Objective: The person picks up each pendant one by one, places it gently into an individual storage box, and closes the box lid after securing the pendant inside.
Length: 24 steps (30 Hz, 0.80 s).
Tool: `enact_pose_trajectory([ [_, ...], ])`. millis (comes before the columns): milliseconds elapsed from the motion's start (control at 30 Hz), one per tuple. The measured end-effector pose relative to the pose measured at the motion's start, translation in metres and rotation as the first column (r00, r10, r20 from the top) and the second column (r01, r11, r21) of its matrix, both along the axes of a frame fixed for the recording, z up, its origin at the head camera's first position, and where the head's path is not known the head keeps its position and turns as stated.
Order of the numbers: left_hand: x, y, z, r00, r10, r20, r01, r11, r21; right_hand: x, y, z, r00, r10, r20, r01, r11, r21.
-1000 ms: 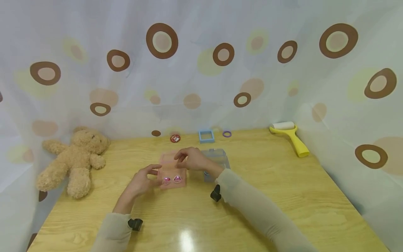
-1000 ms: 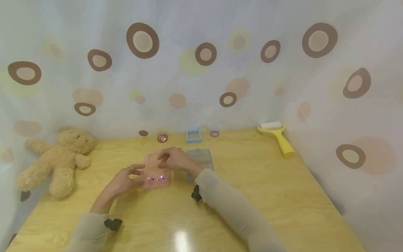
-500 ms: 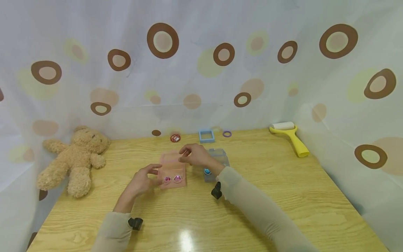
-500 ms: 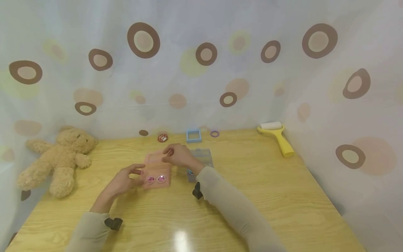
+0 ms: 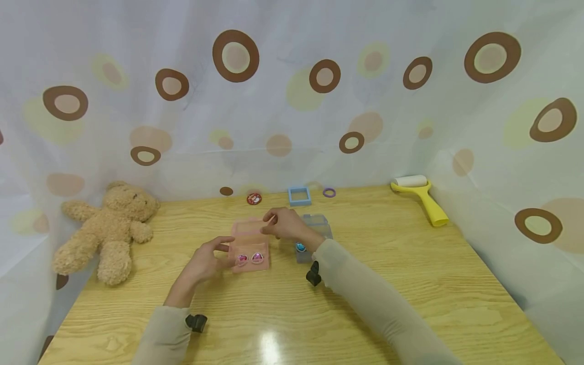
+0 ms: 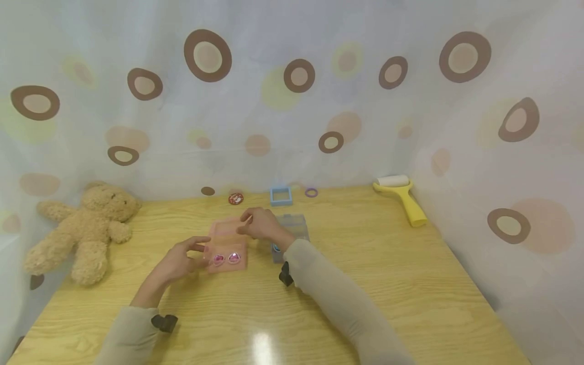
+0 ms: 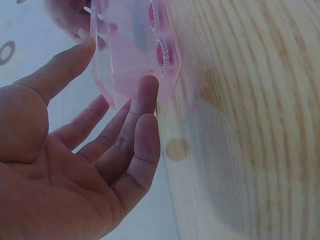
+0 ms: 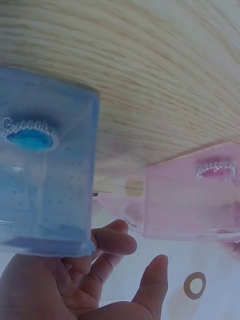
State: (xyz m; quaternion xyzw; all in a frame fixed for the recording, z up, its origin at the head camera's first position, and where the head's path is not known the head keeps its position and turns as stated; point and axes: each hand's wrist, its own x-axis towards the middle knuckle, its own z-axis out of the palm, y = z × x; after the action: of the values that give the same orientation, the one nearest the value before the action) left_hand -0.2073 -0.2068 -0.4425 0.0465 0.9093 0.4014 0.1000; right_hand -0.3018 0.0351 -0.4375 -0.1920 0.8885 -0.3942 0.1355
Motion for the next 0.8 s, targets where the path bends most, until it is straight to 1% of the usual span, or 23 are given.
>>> enact_pose_trajectory([
  [167, 0.0000, -0.0007, 0.0001, 1.000, -0.010, -0.009, 0.010, 1.000, -0.004, 0.0007, -0.0008, 0.0012, 1.000, 0.009, 0.017, -0.010, 0.999, 0.045],
  [300, -0.0005, -0.0007, -0.0006, 1.000, -0.012, -0.014, 0.012, 1.000, -0.008, 0.0016, -0.0015, 0.0022, 0.999, 0.011, 0.045, -0.013, 0.999, 0.048],
  [467, -0.0004, -0.0007, -0.0005, 1.000, -0.008, -0.006, 0.008, 1.000, 0.010, 0.0010, -0.0024, 0.0022, 0.998, 0.019, 0.053, -0.022, 0.999, 0.050],
  [600, 0.0002, -0.0006, 0.0003, 1.000, -0.008, -0.001, 0.008, 1.000, 0.017, -0.0005, -0.0026, 0.0021, 0.999, 0.018, 0.038, -0.019, 0.999, 0.032],
  [800, 0.0005, 0.0002, 0.0005, 1.000, -0.012, -0.002, 0.012, 1.000, 0.010, -0.0003, -0.0017, 0.0023, 0.999, 0.006, 0.040, -0.005, 0.999, -0.032],
])
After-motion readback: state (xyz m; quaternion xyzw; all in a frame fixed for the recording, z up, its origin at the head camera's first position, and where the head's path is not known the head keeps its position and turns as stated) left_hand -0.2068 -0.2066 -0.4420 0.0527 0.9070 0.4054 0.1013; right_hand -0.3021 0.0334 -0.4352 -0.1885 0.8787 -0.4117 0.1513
